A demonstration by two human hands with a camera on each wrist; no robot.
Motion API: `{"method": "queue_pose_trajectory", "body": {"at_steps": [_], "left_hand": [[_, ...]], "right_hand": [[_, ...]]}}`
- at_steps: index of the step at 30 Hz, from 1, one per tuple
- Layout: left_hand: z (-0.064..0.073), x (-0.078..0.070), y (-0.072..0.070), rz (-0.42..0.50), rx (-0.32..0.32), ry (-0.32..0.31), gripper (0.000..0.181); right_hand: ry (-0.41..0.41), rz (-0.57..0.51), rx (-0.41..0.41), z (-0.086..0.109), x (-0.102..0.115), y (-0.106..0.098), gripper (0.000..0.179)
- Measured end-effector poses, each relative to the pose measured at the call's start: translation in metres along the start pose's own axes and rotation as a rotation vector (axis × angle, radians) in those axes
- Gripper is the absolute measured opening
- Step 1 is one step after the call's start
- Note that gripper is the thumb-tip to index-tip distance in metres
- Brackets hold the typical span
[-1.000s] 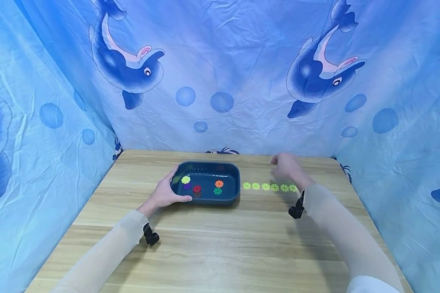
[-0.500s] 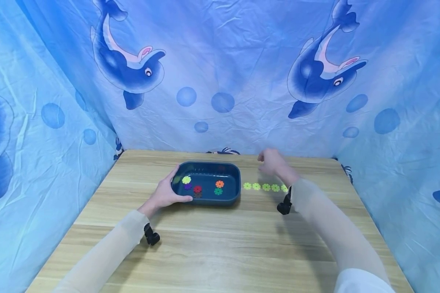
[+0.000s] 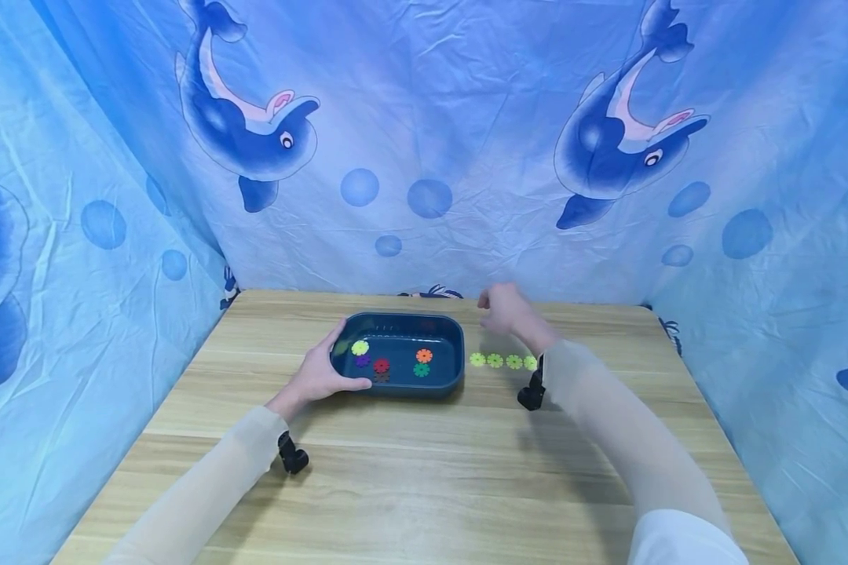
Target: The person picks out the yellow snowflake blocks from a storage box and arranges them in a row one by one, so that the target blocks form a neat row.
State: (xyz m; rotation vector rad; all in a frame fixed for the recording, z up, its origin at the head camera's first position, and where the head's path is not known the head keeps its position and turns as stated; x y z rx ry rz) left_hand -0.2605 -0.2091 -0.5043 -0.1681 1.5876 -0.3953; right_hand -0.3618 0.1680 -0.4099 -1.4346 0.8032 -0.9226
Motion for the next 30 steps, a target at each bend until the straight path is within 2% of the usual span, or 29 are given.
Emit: {"method": "queue_pose_trajectory", "body": {"at_steps": [19, 30], "left_hand": [[0.002, -0.002, 0.001, 0.000, 0.005, 0.002, 0.138], [0.001, -0.003, 0.001, 0.000, -0.004, 0.012, 0.138]], "right_hand": [[-0.027, 0.005, 0.022, -0.027, 0.048, -0.003, 0.034], [-0.132, 0.065, 0.025, -0.045, 0.089, 0.007, 0.022]]}}
Point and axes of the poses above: each hand's wrist, its own z-axis away from the middle knuckle, its own y-axis out of the palm, x = y × z, the point moved 2 cm from there along -z, towards the middle knuckle, and after that the axes turned 14 degrees about z, right-handed, at the moved point
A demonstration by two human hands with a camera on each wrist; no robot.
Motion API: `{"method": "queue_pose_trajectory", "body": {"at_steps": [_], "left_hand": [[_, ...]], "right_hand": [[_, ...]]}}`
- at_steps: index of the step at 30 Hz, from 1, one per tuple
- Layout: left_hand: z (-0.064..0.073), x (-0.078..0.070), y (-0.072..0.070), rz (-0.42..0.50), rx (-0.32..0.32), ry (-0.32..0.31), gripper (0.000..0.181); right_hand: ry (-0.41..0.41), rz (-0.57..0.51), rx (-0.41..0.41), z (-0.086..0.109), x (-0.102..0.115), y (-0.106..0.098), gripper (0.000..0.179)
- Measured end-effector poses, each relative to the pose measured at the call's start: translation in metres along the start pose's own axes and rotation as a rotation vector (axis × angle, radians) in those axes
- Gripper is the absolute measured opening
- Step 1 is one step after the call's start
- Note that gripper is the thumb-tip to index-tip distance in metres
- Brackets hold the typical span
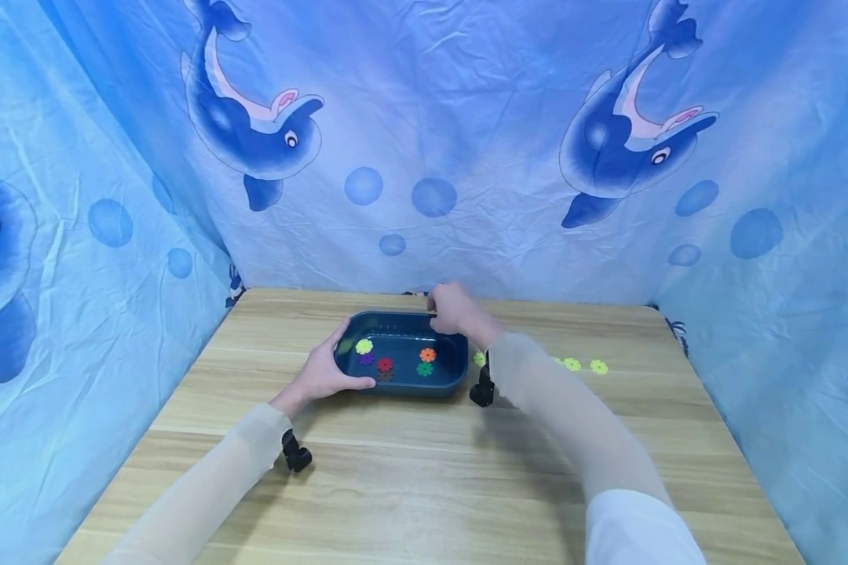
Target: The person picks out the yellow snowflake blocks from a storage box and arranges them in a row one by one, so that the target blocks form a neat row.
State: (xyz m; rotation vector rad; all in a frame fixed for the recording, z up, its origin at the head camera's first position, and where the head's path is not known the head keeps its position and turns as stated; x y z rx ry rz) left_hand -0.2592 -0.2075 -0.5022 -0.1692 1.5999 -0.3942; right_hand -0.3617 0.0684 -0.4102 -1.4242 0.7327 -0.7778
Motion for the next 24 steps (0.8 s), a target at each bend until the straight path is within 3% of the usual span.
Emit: {"method": "queue_pose_trajectory", "body": {"at_steps": [14, 24], "left_hand": [[-0.002, 0.003, 0.000, 0.012, -0.001, -0.002, 0.134], [-0.001, -0.002, 0.000, 0.009, 0.002, 0.011, 0.135]], "right_hand": [[-0.070, -0.059, 0.015, -0.029, 0.051, 0.011, 0.026], [-0.124, -0.045, 0.010, -0.042, 0.088, 0.022, 0.026]]}}
Point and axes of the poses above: each hand's wrist, its own z-axis away from the middle knuckle, its own y-axis out of the palm, x = y × z, the point moved 2 cm from there along -z, towards the middle knuckle, and after that the axes turned 14 degrees about z, right-handed, at the moved point
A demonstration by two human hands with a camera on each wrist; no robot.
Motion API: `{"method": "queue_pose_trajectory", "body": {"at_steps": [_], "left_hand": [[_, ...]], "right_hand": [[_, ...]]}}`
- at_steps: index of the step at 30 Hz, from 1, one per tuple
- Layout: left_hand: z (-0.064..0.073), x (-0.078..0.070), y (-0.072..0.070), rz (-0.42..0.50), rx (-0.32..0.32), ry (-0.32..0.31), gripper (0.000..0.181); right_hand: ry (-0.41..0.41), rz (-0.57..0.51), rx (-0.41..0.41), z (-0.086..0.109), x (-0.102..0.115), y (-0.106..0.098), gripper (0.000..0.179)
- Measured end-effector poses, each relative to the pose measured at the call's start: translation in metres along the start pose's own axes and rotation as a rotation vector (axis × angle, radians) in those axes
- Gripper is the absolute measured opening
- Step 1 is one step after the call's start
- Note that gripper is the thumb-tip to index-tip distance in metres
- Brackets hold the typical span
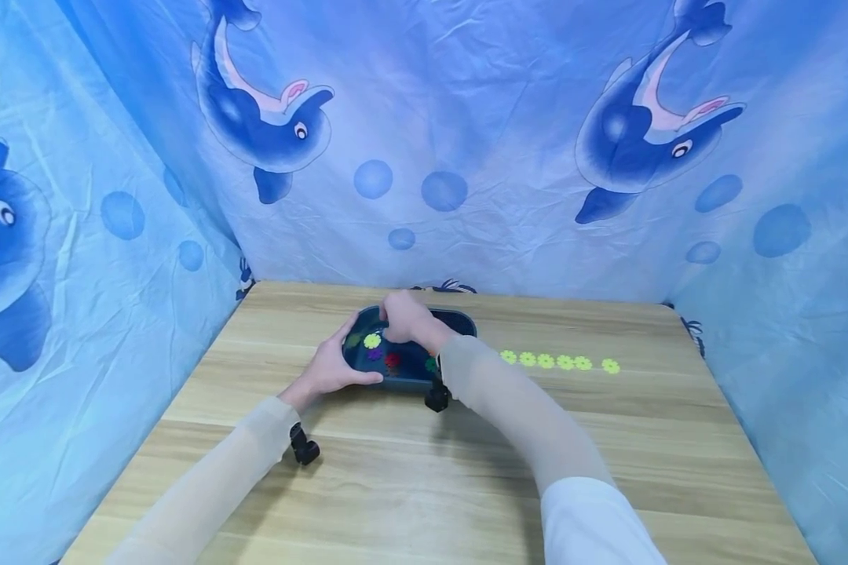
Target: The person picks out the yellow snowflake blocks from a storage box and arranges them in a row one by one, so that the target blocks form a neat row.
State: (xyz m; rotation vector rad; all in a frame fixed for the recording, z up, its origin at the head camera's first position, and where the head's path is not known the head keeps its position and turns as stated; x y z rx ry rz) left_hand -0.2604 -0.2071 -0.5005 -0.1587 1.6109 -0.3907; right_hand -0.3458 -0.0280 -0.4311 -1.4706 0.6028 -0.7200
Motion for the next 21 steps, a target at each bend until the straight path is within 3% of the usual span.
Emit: {"method": "queue_pose_trajectory", "body": {"at_steps": [8, 21], "left_hand": [[-0.001, 0.002, -0.001, -0.003, 0.009, 0.021, 0.133], [-0.001, 0.004, -0.002, 0.016, 0.011, 0.047, 0.131]], "right_hand": [[-0.032, -0.014, 0.037, -0.012, 0.020, 0.018, 0.028], [0.035, 0.026, 0.043, -0.024, 0.034, 0.043, 0.023]]}}
Point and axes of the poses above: each hand's wrist, its own z-axis away from the middle knuckle, its own y-axis out of the palm, x = y × z, the point moved 2 cm from there along -z, towards the middle knuckle, and after that the axes turned 14 degrees about z, right-handed, at the moved point
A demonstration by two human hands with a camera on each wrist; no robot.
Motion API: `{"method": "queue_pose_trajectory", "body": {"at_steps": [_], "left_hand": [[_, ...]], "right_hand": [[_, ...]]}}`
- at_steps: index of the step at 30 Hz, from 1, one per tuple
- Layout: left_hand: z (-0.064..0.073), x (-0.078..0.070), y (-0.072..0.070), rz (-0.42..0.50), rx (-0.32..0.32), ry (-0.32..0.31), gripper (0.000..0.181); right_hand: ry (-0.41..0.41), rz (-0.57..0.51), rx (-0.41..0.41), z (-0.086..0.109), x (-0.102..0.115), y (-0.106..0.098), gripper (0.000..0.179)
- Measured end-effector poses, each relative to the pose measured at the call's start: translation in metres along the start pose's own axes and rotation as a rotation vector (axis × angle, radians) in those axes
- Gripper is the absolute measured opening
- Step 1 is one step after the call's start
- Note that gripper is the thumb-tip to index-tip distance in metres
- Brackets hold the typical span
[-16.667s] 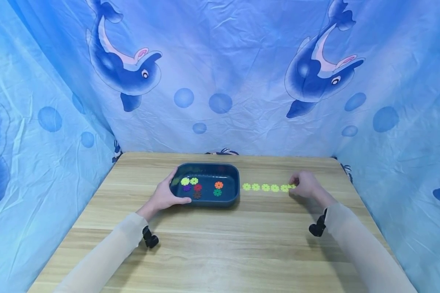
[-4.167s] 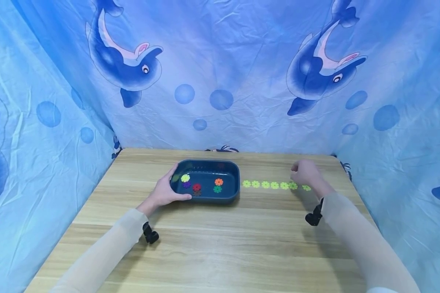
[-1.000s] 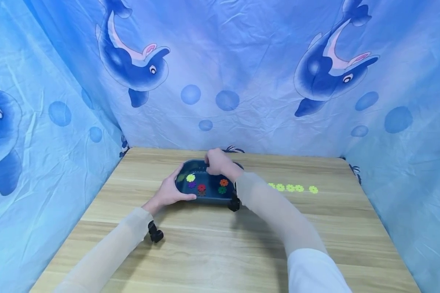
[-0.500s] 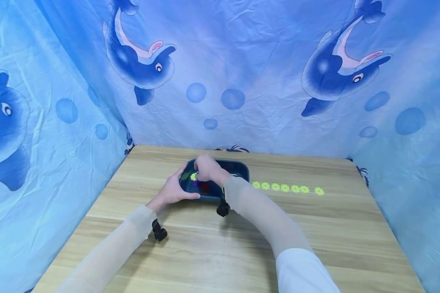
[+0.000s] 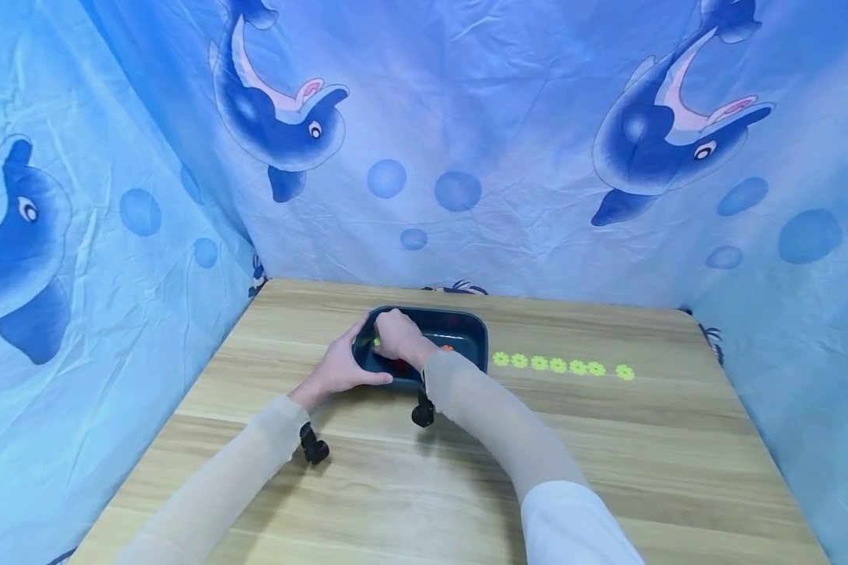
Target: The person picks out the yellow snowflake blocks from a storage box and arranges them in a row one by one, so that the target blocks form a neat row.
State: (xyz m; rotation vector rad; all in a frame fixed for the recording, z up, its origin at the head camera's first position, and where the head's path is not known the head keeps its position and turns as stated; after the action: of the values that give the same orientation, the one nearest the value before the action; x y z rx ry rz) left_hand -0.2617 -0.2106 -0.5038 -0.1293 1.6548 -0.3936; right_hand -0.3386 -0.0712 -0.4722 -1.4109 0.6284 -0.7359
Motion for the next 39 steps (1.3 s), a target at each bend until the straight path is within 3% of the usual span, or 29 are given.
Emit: {"method": "queue_pose_trajectory", "body": {"at_steps": [12, 20, 27, 33, 39], "left_hand": [[-0.001, 0.001, 0.000, -0.032, -0.011, -0.004, 0.131], [0.002, 0.000, -0.002, -0.026, -0.011, -0.003, 0.133], [-0.001, -0.003, 0.001, -0.023, -0.016, -0.008, 0.133], [-0.002, -0.003, 0.001, -0.045, -0.030, -0.022, 0.136], [-0.001, -0.003, 0.002, -0.009, -0.028, -0.041, 0.139]], "right_hand": [[0.054, -0.042, -0.014, -0.002, 0.001, 0.006, 0.025], [0.040, -0.078, -0.052, 0.002, -0.002, 0.002, 0.022], [0.024, -0.067, -0.091, 0.013, -0.014, -0.009, 0.032], [-0.006, -0.061, -0.121, 0.020, -0.024, -0.020, 0.029], [-0.007, -0.047, -0.119, 0.027, -0.033, -0.029, 0.032]]}}
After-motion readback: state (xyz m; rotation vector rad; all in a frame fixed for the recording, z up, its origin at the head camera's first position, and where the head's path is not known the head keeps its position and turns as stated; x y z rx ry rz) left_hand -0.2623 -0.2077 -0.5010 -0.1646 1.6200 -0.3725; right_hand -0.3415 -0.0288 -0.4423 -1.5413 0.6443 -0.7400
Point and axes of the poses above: each hand's wrist, its own z-axis away from the middle knuckle, its own y-axis out of the palm, x = y × z, the point moved 2 cm from there along -z, towards the middle knuckle, and after that the axes turned 14 degrees about z, right-handed, at the moved point
